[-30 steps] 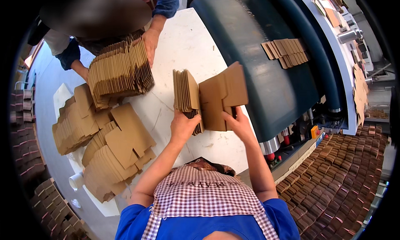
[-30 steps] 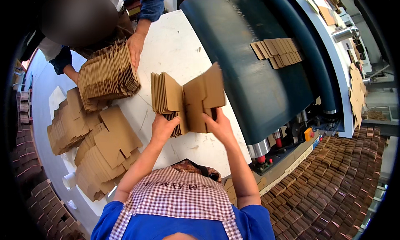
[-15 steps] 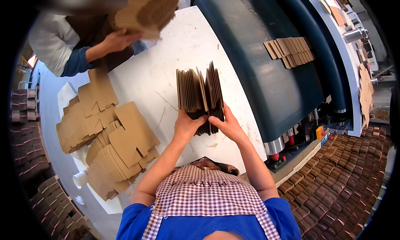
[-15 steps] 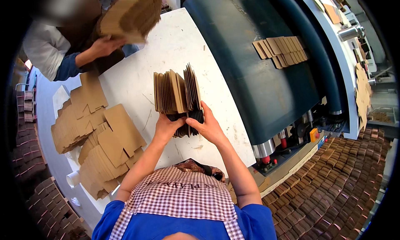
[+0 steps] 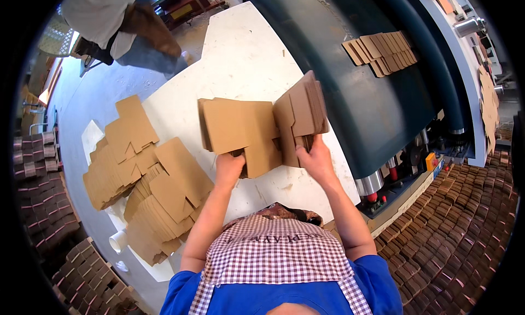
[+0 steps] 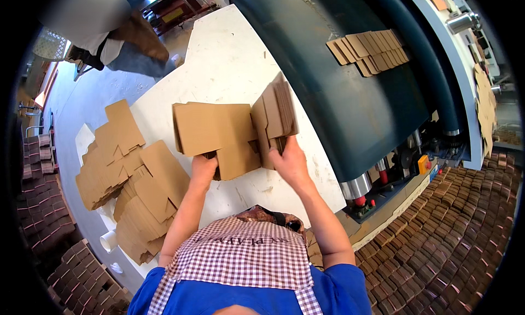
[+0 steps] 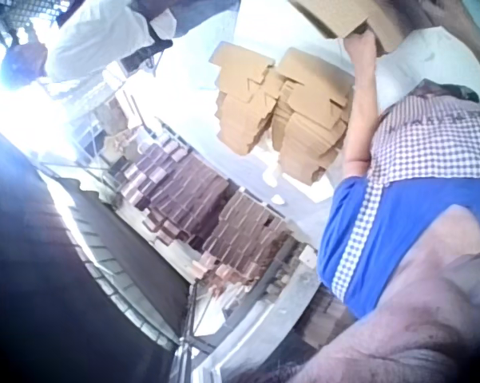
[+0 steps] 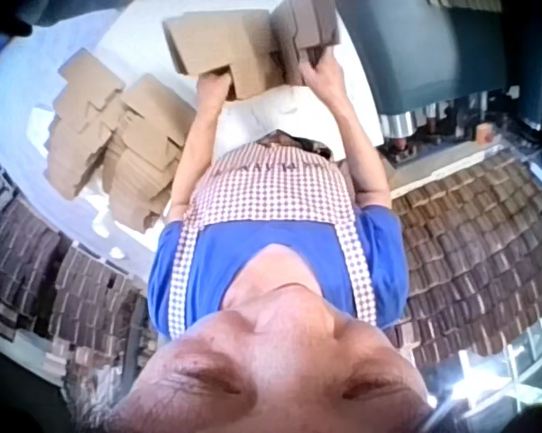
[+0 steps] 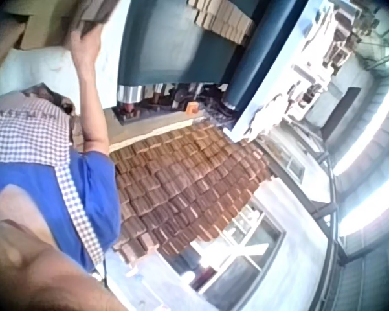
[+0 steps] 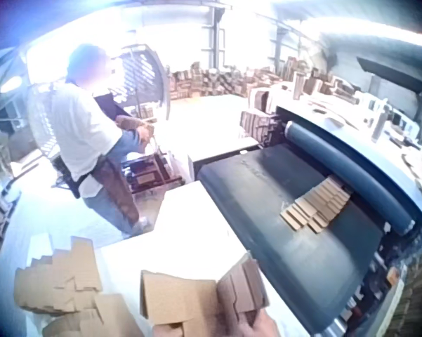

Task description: The person folds flat cardboard pieces along pre-scored lines and stacks them on a table. They repeatedly pick up individual pieces, fold them, and place them into a growing pile while another person works nearby.

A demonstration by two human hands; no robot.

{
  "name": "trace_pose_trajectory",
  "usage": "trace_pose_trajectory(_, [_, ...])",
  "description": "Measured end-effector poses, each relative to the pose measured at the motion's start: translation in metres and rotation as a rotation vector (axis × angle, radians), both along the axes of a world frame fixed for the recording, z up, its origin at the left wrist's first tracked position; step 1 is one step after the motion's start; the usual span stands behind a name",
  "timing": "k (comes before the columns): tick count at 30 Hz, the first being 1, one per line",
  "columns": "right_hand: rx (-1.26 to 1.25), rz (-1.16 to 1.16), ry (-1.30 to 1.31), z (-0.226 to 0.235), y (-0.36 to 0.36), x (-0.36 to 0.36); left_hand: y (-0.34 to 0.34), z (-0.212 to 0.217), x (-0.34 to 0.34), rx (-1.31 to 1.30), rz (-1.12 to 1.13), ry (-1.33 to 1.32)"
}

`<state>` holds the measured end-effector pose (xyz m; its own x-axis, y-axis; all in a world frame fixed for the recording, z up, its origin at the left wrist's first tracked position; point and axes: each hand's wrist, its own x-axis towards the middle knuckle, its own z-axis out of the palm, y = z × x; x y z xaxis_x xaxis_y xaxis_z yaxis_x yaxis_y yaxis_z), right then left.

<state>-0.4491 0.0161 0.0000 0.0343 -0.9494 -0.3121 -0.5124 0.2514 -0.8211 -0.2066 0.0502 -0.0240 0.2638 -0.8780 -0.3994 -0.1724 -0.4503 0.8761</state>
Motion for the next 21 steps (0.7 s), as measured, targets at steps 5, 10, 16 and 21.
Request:
trace_pose_trajectory(5, [-0.012,-0.057,-0.071,-0.004,-0.003,-0.021,0.004,-0.006,0.016,0.020,0.066,0.237])
trace_pose_trajectory(10, [-0.050,-0.065,-0.073,-0.014,-0.004,-0.027,0.003,-0.009,0.027,0.040,0.062,0.166])
trace_pose_trajectory(16, [0.054,-0.098,-0.223,-0.021,-0.012,-0.077,0.001,-0.018,0.072,0.125,0.043,0.327])
trace_pose_trajectory(21, [0.386,-0.208,-0.662,-0.052,0.019,-0.157,-0.015,-0.018,0.117,0.337,-0.198,0.421])
